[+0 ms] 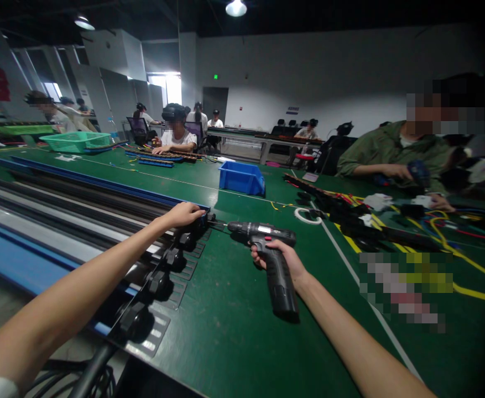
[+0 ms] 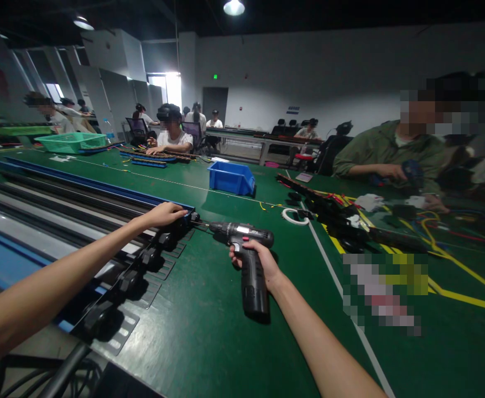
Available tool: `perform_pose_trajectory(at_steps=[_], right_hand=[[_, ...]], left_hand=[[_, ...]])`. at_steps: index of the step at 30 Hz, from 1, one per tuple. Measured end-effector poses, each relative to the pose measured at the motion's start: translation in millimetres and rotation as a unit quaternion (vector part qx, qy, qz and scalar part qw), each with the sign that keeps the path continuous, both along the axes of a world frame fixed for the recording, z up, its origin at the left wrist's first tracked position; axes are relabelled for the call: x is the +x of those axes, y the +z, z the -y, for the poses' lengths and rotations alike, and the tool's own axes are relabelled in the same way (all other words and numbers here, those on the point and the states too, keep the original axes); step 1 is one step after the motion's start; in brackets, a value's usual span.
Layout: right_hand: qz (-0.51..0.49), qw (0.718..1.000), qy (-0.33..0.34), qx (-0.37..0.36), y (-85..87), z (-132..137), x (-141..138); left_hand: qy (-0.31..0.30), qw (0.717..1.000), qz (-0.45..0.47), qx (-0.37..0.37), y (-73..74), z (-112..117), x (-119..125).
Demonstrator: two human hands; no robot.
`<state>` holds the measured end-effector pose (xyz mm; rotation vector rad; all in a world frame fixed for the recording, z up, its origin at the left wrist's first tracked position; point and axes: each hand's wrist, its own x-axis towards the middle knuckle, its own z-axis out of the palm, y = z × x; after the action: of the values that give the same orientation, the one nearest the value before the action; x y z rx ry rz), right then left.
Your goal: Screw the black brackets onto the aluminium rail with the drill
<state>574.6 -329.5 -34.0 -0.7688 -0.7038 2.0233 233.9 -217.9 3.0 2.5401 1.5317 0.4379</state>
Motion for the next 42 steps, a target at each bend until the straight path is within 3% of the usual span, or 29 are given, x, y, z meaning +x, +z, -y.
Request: perform_pose_trajectory(at_steps=[8,27,36,42], right_hand=[[-0.022,0.999,0.035,-0.009,-3.3,-3,2],[0.006,0.998,0.061,-0.023,-5.1,-9,4],[0.018,0.999,0.03,-0.013,-6.7,-9,4],[0.004,0.998,0.054,-0.026,-5.9,-9,3]], left_hand=[[0.049,0.998,-0.032,0.011,-10.8,-6,5],[0.043,0.999,-0.021,-0.006,-8.6,-7,6],[0.041,0.999,-0.007,0.001,-9.6,-6,6],[0.039,0.999,-0.006,0.005,-10.1,-6,5]])
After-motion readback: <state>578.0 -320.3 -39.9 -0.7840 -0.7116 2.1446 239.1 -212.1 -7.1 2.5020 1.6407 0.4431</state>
